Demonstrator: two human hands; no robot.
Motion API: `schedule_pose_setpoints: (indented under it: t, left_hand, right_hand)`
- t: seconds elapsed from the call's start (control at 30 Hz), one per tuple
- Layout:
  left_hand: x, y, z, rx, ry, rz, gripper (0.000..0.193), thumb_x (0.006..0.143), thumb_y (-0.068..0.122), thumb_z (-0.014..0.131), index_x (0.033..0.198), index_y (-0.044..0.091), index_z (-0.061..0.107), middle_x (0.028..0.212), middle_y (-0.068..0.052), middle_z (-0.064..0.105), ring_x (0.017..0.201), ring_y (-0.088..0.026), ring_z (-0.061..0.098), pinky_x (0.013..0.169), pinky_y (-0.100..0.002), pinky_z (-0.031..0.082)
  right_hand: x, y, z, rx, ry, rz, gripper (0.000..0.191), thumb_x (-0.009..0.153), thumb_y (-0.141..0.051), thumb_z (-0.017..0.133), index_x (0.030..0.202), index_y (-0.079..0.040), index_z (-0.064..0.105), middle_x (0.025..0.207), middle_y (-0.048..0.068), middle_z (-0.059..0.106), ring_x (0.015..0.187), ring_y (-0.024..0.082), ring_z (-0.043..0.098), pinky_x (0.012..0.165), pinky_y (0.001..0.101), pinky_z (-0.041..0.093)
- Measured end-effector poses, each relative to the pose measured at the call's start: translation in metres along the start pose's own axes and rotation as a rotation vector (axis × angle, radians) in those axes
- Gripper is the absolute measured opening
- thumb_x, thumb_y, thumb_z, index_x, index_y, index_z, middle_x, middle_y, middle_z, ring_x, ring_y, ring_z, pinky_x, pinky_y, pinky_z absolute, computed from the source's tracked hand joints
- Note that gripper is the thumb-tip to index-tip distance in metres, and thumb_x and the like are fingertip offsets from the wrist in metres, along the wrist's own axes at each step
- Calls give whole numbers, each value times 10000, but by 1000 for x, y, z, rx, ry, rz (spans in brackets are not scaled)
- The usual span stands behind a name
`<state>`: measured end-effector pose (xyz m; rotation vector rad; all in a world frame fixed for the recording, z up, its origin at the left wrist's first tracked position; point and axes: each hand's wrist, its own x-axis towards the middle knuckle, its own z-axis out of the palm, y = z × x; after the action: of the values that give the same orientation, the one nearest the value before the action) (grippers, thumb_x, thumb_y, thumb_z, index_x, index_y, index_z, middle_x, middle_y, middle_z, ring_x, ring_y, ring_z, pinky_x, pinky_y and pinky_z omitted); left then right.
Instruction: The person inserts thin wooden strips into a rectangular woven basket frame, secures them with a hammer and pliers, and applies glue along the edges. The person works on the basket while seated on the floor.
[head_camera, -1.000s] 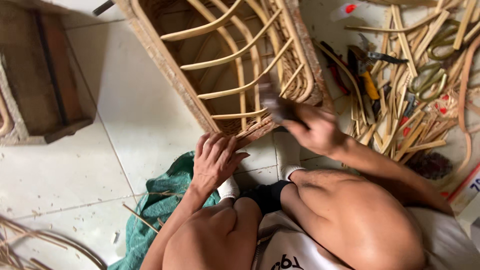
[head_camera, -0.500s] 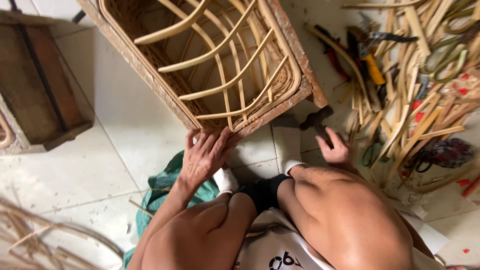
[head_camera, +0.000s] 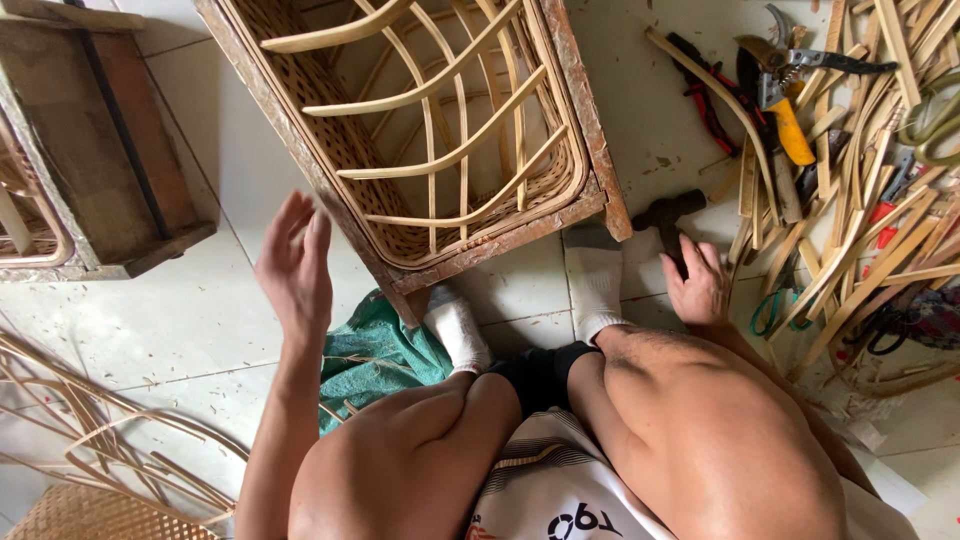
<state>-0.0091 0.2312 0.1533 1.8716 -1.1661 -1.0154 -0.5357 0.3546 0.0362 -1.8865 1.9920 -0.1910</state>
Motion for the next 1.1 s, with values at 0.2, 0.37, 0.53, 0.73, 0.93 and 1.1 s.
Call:
schedule_pose_setpoints:
  t: [0.2,0.37,0.53,0.73,0.93,1.1]
  left_hand:
    - [27,-25,31,-406,21,-203,533,966,166,770,1432,-21,589,1200,-145,724,1049,-169,689,912,-289,585]
    - [30,-20,34,-576,121,-252,420,1001,146,752,1347,-69,651,1129,-95,755,996,-137,705,883,-274,568]
    - [22,-13,37,-210,202,-204,353,1098,224,682,1358,-16,694,1092,-78,764,974,-143,663,880,-279,533]
    - [-39,2,43,468,125,778,391,959,255,716,1306,102,620,1090,-90,699,1110,-221,626,1091,-440,418]
    - [-58,26,59,718,-198,685,673,737,309,874,1292,16,630,1088,-98,711,1102,-293,665,1191,-521,311]
    - [-49,19,59,664,-184,632,543,744,267,899,1176,52,649,957,-75,674,978,-261,641,1217,-537,323]
  right_hand:
    - [-1,-5,-11,33,-25,57,384,980,-237,739,1311,-50,682,1155,175,652,1048,383,639,862,475,541]
    - [5,-21,-33,78,58,19,306,967,-181,749,1246,-62,704,1076,157,672,953,363,670,804,438,552]
    - [35,-44,-64,271,104,19,251,1000,-60,721,1243,-7,690,1017,162,714,833,280,706,730,368,573]
    - [100,-95,-72,707,82,-108,424,1040,-60,586,1448,49,549,1429,238,620,1289,338,649,1048,341,568]
    - [134,-137,-69,601,-67,-253,536,1089,-247,598,1472,113,494,1462,309,552,1341,421,569,1091,444,500]
    - [137,-133,-55,569,-337,166,512,1059,-329,552,1494,-61,523,1196,244,725,982,391,704,833,421,601]
